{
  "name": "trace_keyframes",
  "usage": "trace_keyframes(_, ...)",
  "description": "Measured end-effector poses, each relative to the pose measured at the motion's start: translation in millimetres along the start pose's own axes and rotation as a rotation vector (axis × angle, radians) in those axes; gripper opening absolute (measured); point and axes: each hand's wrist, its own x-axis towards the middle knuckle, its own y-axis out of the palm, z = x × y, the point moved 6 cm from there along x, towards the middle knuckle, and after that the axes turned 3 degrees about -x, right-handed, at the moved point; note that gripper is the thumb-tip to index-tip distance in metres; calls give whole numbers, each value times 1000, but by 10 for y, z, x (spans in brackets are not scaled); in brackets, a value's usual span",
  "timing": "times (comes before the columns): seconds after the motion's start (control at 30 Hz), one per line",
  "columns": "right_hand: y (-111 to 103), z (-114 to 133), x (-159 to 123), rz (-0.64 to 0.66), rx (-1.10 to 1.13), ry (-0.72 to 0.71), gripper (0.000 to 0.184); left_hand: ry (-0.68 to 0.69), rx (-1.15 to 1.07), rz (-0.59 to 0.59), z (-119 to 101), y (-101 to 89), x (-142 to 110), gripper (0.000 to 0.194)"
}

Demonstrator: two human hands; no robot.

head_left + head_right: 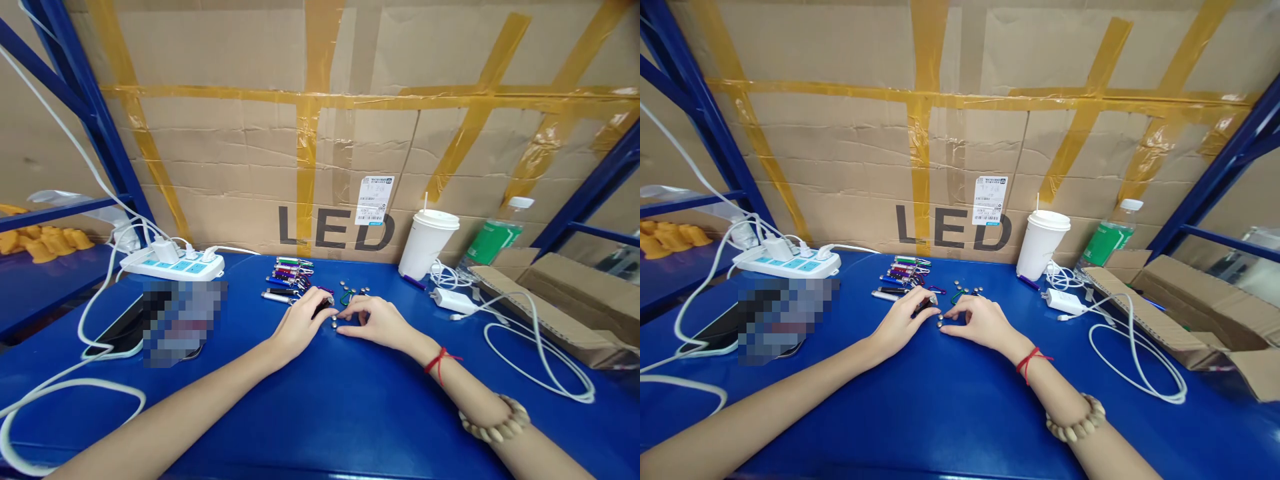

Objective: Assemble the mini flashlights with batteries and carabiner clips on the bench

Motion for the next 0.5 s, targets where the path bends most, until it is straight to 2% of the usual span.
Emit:
trace_keyframes(0.17,28,18,10,-68,-28,31,28,7,-3,11,8,19,1,7)
trace_keyframes(0.33,53,16,20,-66,-14,37,17,6,1,26,-2,26,-2,8)
trace_keyframes(0.5,48,-20,22,-84,2,128,14,16,17,44,-24,29,-5,9)
